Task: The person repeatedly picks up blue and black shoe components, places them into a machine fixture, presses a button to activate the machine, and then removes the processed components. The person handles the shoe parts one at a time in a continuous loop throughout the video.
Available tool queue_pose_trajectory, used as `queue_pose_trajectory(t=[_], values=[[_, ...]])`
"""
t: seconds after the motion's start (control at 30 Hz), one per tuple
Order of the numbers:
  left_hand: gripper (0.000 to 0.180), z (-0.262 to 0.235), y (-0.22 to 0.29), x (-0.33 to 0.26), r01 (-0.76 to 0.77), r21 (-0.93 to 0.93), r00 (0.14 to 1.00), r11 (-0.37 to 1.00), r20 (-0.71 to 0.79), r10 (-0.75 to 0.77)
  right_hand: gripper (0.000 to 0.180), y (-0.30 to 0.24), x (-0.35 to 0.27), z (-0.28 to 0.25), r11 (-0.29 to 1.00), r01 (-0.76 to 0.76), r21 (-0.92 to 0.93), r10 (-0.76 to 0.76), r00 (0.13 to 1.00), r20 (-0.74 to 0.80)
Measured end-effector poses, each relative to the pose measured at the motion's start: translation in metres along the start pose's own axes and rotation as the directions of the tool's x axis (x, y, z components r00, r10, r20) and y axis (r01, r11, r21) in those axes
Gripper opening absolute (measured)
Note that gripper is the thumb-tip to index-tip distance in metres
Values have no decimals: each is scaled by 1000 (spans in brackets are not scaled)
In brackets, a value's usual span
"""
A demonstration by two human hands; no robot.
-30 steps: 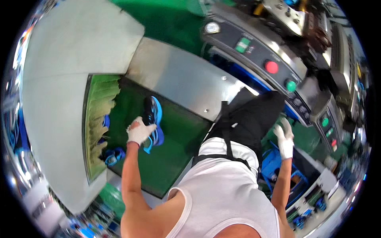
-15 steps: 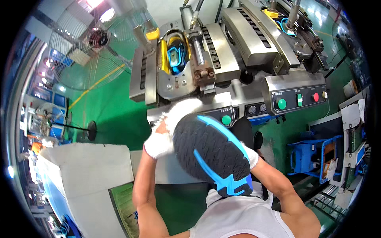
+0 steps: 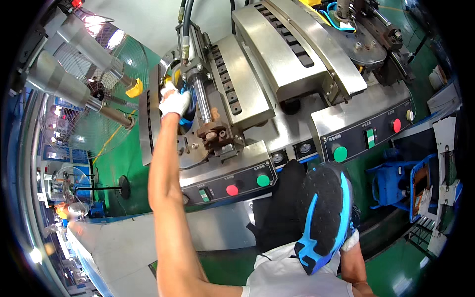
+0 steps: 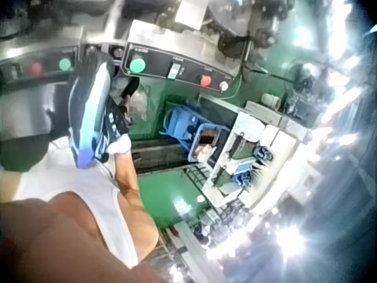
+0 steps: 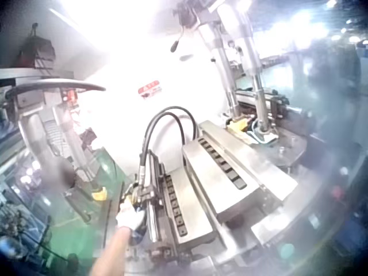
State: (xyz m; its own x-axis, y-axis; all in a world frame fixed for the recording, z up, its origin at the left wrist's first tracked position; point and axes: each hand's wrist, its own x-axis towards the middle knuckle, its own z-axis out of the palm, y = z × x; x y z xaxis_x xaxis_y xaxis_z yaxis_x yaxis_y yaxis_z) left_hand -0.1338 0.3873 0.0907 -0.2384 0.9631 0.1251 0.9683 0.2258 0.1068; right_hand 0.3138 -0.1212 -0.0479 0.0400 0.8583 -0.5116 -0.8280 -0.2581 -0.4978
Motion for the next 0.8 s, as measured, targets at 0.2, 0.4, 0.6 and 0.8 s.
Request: queue_pose_trajectory(t=[0.2, 0.4, 0.6, 0.8], values=[[76, -91, -44, 6, -133, -231, 990, 964, -69, 120, 80, 19, 2, 6, 999, -1, 41, -4, 993, 115], [63, -173, -118, -192, -261, -410, 904, 874, -422, 71, 88, -9, 16, 83, 971, -135, -195, 176, 962, 210], [58, -125, -203, -401, -2, -534, 914, 845, -344, -215, 11, -15, 52, 302, 774, 95, -626, -31, 993, 112], [54, -36, -280, -532, 500, -261, 847, 825, -51, -529, 31, 24, 178, 498, 505, 294, -812, 144, 898, 415]])
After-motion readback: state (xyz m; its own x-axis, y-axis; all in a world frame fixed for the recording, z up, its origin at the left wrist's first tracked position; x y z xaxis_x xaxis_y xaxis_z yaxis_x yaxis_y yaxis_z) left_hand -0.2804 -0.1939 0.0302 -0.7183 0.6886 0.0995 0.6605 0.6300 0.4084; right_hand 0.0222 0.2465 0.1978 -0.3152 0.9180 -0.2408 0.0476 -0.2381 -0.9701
